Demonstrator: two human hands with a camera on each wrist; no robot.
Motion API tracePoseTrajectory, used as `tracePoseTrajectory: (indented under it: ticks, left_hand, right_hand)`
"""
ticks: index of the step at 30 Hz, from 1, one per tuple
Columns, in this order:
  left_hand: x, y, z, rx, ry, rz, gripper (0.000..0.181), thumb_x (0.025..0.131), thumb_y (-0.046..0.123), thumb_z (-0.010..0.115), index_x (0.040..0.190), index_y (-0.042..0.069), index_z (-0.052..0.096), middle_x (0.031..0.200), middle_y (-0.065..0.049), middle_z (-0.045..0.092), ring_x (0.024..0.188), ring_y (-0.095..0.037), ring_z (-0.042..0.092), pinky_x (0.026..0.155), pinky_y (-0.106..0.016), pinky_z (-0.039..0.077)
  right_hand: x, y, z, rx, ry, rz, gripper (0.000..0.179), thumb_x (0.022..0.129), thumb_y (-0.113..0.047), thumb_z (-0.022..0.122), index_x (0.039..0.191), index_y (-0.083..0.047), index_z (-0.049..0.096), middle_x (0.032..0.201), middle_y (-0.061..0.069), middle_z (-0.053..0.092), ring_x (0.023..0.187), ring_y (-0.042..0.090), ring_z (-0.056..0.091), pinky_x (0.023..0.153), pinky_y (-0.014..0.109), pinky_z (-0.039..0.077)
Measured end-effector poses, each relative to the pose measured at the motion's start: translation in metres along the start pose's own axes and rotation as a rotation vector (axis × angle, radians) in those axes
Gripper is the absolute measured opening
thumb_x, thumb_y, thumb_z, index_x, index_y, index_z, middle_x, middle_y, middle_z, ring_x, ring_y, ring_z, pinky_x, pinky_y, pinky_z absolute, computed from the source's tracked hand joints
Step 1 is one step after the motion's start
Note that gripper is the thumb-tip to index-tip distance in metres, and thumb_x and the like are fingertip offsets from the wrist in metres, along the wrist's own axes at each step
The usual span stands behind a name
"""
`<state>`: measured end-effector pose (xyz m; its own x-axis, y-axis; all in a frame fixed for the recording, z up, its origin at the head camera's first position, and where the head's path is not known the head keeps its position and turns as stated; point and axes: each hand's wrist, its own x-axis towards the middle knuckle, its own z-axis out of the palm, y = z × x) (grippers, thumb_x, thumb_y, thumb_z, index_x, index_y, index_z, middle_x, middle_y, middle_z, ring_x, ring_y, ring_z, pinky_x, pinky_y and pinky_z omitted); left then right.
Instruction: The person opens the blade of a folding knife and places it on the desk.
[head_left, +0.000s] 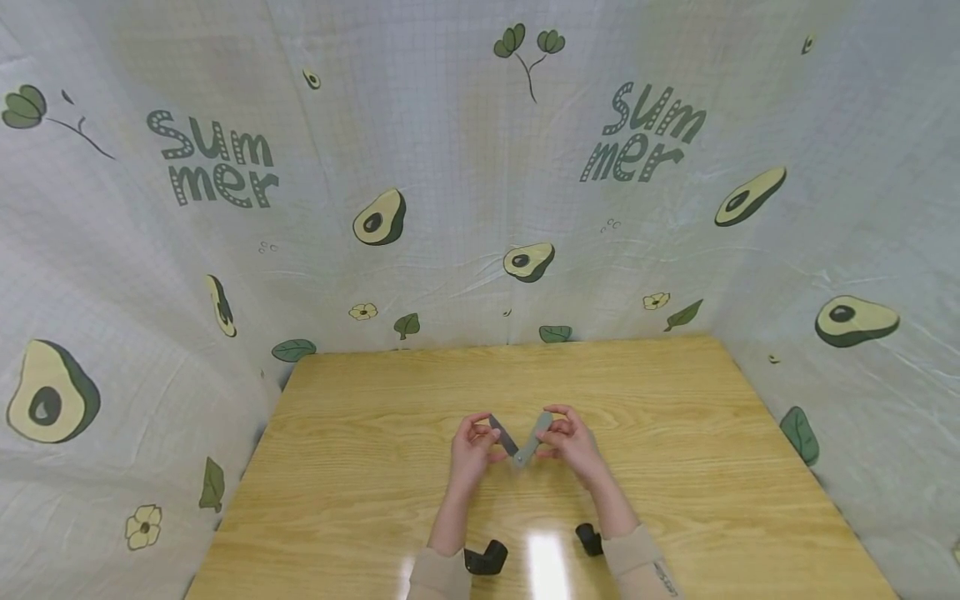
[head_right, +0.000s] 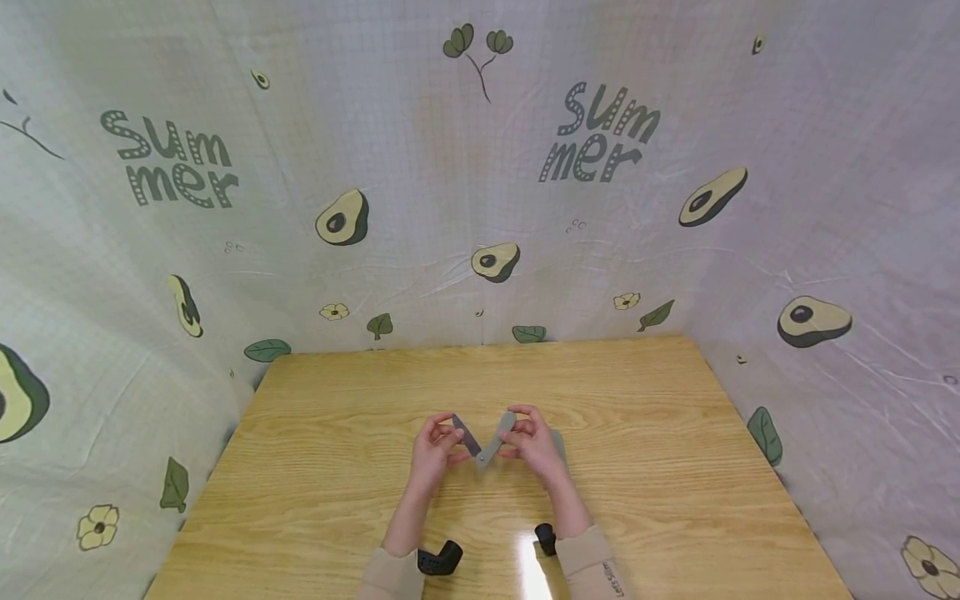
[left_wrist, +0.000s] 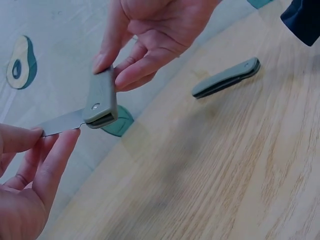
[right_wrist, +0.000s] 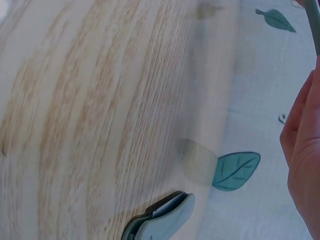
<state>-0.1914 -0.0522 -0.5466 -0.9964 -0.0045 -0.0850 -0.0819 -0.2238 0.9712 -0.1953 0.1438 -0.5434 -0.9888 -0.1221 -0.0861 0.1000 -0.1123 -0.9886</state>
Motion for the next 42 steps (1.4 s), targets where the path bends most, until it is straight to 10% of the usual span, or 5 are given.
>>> tracePoseTrajectory:
  ticks: [27,42]
  left_hand:
    - [-0.004,0.002,0.021,-0.416,0.297,0.113,0.038,0.094,-0.010,0.052,0.128,-0.008,0.037,0.089,-0.005,0.048,0.084,-0.019,0.062,0.070,-0.037,0.063]
    - [-0.010,0.008,0.037,-0.557,0.357,0.156,0.029,0.097,-0.005,0.051,0.121,0.007,0.038,0.099,-0.010,0.045,0.092,-0.022,0.059,0.086,-0.044,0.058]
  right_hand:
    - [-0.007,-0.008,0.017,0.374,0.267,-0.069,0.041,0.093,0.008,0.057,0.126,-0.007,0.037,0.092,0.000,0.057,0.086,0.012,0.064,0.082,0.035,0.061]
    - [-0.010,-0.012,0.031,0.517,0.362,-0.098,0.040,0.097,0.004,0.054,0.127,-0.010,0.033,0.094,-0.002,0.056,0.089,0.011,0.062,0.085,0.033,0.059]
